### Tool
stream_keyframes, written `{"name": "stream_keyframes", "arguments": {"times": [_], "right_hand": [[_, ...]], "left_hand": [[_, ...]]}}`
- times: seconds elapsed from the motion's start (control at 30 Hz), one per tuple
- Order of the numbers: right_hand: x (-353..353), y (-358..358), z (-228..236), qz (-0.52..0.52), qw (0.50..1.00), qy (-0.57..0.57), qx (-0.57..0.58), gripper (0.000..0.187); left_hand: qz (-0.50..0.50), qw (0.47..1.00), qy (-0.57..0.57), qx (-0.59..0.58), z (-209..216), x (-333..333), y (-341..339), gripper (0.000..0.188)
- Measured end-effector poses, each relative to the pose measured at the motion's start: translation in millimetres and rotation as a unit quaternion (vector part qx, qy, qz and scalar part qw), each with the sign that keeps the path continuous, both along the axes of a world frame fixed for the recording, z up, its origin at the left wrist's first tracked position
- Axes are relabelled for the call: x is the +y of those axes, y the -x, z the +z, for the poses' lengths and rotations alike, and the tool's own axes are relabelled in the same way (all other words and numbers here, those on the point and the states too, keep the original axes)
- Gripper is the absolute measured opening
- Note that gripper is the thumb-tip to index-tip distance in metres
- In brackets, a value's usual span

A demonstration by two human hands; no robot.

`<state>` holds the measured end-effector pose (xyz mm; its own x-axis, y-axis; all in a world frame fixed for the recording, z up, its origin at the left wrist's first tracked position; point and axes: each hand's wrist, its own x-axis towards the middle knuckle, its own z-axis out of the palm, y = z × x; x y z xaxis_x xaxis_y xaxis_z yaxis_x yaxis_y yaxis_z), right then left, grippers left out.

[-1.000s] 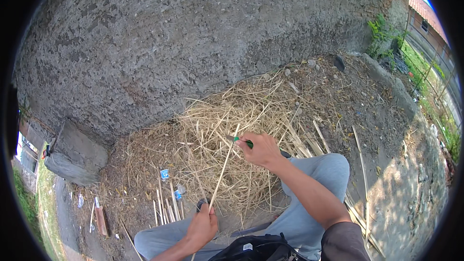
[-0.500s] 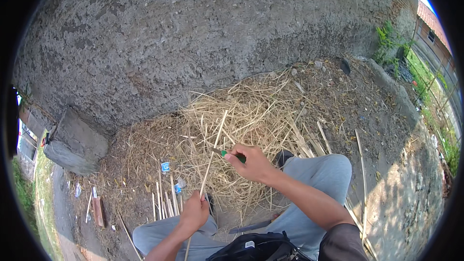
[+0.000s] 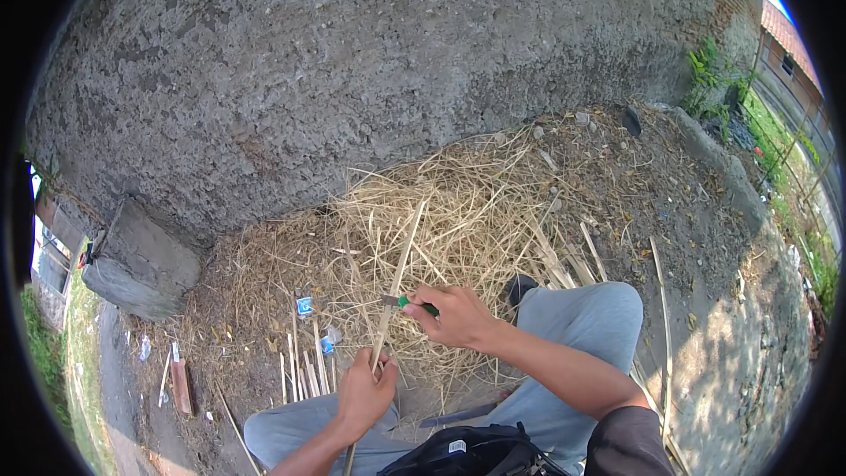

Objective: The person scrapes bamboo sticks with a utility knife while holding them by hand.

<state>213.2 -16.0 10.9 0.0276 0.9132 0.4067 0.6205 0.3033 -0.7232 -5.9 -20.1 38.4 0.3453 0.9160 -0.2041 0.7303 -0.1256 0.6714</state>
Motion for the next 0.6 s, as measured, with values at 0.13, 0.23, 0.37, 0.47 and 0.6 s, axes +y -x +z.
{"name": "stream_keyframes", "arguments": {"times": [0.13, 0.23, 0.37, 0.47, 0.6], "right_hand": [[0, 3, -3, 0.007, 1.0, -0.021, 0.015, 0.023], [-1, 5, 0, 0.008, 0.999, -0.024, 0.026, 0.021], [1, 2, 0, -0.008, 0.996, -0.078, -0.029, 0.021], [24, -44, -1, -0.163, 0.986, 0.046, -0.001, 0.021], [35, -103, -22, -0.249, 0.966, 0.076, -0.004, 0.026]], "left_hand": [[-0.005, 0.999, 0.008, -0.035, 4, -1, 1, 0.034], [-0.026, 0.999, 0.021, -0.03, 3, 1, 4, 0.033], [-0.069, 0.998, -0.007, -0.001, -9, -13, 9, 0.033], [-0.1, 0.994, 0.004, 0.054, -9, -29, 19, 0.032], [-0.109, 0.992, 0.017, 0.068, 2, -39, 17, 0.028]]}}
